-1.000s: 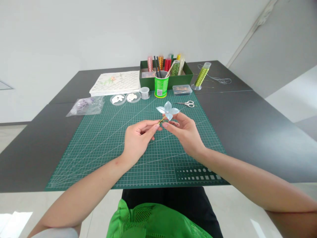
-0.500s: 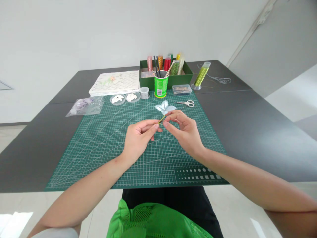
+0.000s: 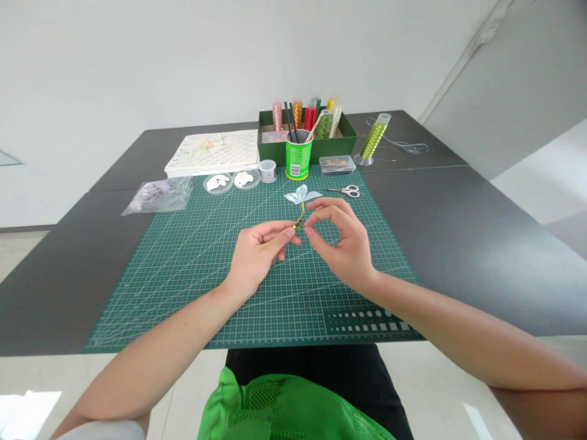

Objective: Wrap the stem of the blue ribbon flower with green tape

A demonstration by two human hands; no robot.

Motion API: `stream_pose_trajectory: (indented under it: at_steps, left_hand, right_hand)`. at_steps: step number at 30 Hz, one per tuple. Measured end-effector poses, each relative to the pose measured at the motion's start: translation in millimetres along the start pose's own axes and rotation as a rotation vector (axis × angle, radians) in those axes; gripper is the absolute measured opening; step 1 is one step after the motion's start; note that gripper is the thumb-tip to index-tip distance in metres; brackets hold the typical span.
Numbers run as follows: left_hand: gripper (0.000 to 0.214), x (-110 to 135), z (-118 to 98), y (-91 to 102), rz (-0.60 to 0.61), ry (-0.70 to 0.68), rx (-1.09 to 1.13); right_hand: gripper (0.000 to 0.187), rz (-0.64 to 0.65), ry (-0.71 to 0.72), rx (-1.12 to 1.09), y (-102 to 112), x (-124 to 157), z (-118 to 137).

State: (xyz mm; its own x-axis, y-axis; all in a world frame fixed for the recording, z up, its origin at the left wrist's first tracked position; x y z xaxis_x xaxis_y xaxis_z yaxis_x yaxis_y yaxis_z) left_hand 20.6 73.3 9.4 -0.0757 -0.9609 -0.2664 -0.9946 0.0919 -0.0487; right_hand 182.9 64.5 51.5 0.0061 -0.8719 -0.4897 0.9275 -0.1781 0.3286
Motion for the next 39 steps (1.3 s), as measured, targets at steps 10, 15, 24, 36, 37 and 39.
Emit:
stream_pose_trajectory:
  at_steps: [10, 15, 24, 36, 37, 39]
  left_hand:
    - [0.026, -0.7, 0.9, 1.0, -0.014, 0.000, 0.009]
    - [0.026, -1.1, -1.2, 1.3, 0.000, -0.016, 0.010]
    - [0.025, -1.6, -0.5, 0.1, -0.004, -0.007, 0.013]
    - [0.023, 0.1, -2.9, -1.7, 0.015, -0.023, 0.012]
    - [0.023, 0.1, -3.1, -1.8, 0.018, -0.027, 0.006]
    - [0.022, -0.1, -3.0, -1.9, 0.020, -0.033, -0.005]
  right_hand:
    - [0.010, -0.157, 0.344, 0.264, 4.9, 10.5, 26.2]
    - [0.008, -0.185, 0.341, 0.316, 5.0, 8.6, 20.8]
    - [0.005, -0.172, 0.307, 0.317, 3.0, 6.5, 13.8]
    - [0.005, -0.161, 0.241, 0.279, 2.0, 4.7, 9.4]
    - [0.006, -0.161, 0.236, 0.276, 1.8, 4.9, 8.9]
    - [0.006, -0.162, 0.228, 0.270, 1.5, 5.1, 8.0]
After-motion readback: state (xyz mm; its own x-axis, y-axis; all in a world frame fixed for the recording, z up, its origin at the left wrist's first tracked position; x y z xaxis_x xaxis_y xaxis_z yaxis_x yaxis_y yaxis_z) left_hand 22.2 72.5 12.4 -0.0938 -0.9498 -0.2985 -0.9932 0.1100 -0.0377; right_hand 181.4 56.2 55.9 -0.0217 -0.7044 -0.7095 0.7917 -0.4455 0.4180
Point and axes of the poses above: each hand's wrist, its own x-axis away from the middle knuckle, its own y-axis out of the back of the hand, z = x × y, the point moved 8 cm from there along -x, towards the middle knuckle, and after that the axes turned 15 degrees about -y, right-handed, at the moved point
